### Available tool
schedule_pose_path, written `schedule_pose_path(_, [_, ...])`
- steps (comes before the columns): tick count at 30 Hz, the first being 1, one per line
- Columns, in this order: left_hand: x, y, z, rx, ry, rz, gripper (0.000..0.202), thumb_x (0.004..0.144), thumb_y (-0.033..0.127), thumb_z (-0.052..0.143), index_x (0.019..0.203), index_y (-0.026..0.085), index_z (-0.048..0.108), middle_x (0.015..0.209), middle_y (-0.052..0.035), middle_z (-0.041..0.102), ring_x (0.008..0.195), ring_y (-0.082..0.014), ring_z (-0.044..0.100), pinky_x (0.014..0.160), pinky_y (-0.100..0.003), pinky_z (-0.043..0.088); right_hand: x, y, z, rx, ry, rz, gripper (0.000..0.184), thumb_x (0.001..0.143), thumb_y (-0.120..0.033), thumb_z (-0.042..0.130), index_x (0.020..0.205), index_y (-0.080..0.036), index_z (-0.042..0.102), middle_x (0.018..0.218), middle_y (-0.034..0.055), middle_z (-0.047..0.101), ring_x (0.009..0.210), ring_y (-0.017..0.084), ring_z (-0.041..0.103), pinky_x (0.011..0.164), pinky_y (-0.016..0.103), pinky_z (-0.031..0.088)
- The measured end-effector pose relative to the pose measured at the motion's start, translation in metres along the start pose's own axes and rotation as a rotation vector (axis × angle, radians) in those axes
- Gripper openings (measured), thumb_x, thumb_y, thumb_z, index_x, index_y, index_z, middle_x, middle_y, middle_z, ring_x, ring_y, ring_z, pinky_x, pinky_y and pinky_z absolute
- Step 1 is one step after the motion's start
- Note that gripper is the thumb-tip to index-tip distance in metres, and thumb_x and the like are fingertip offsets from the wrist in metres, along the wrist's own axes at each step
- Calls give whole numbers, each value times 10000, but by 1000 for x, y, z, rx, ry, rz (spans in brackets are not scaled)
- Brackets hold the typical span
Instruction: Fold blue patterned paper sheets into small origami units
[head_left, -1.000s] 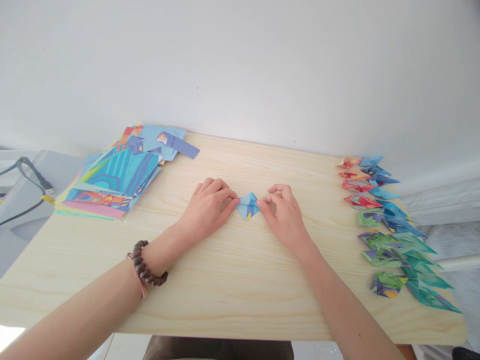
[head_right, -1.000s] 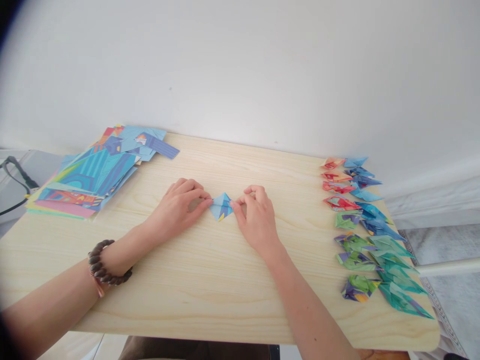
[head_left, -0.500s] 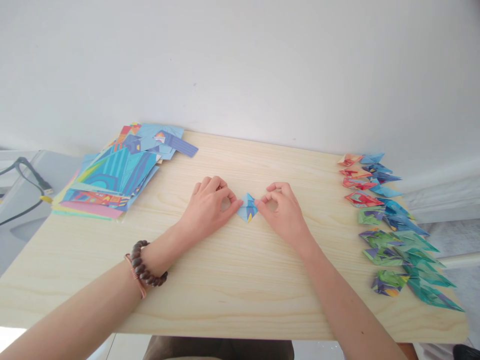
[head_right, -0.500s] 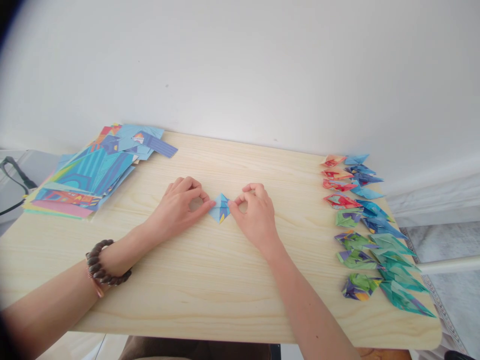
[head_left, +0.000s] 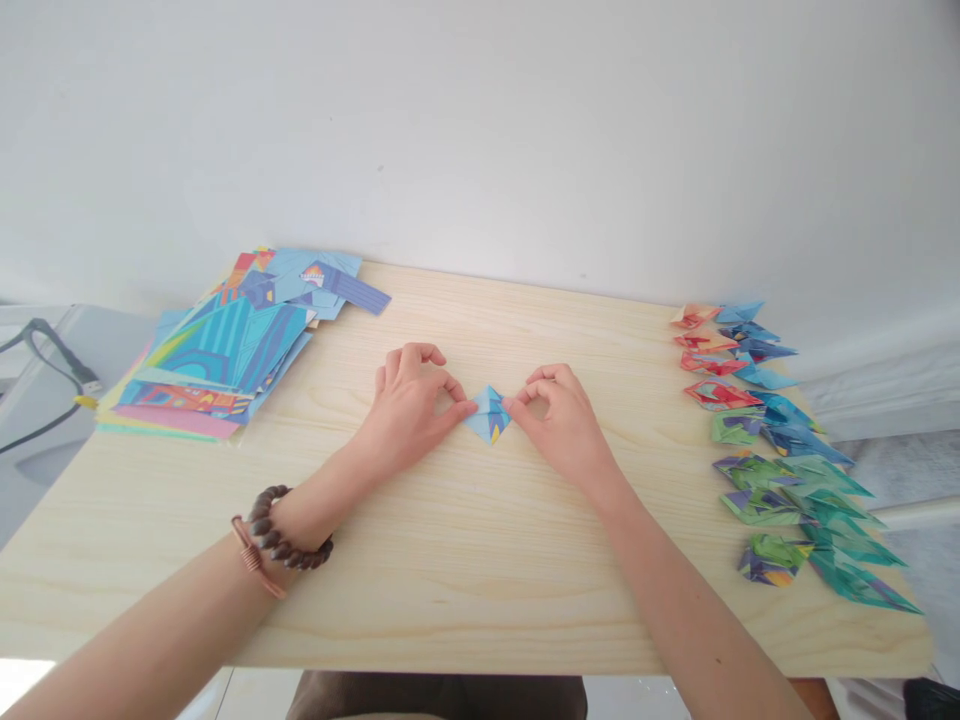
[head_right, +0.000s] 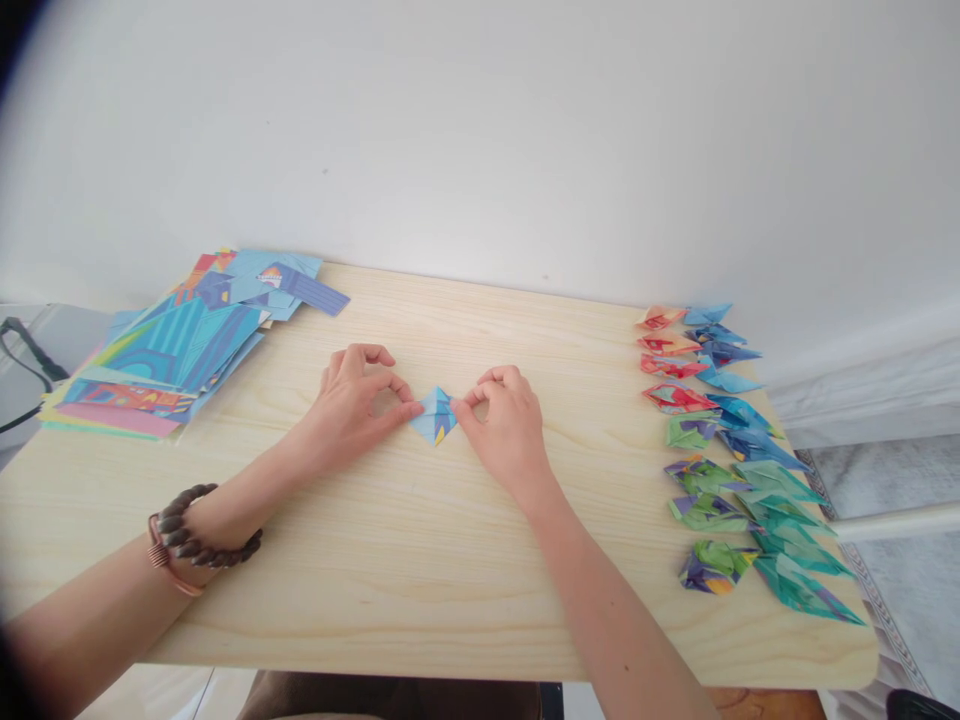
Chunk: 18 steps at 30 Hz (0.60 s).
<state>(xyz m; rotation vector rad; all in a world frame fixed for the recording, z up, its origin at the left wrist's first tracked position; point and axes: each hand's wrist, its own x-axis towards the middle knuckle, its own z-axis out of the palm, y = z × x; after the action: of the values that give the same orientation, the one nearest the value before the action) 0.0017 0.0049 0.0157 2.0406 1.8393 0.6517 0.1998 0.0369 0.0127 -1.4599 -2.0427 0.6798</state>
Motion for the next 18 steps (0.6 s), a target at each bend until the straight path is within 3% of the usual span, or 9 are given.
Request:
schedule_pose_path(4, [0,3,-2,29,-23,12,198,817,387,596,962,259,640,1122,-58,393,1080,-264,381,928,-492,331,0,-1,-2,16,5,17,141,750,-283,641,768,-215,519,928,41,540,911,206,531,818,373,428])
schedule_pose_path(7, [-1,5,-4,39,-52,102,225,883,338,518,1084,359,618,1169,-49,377,1118,-269,354,935,-501,317,0,-2,-3,15,-21,13,117,760,-274,617,784,-226,513,923,38,548,899,210,529,787,367,428])
schedule_pose_path(10, [0,4,-4,54,-69,180,257,910,308,482,1079,420,640,1204,-36,369,1158,-274,314,973,-503,290,0,-2,-3,6,-29,-8,82,767,-271,602,788,-231,533,925,42,560,905,217,529,791,375,428])
schedule_pose_path(18, [3,-4,-5,51,-85,250,238,899,369,504,1067,433,661,1190,-38,404,1162,-264,308,1036,-482,274,-2,1,-6,33,-64,-72,44,795,-240,568,838,-232,559,959,48,571,941,210,533,841,385,429])
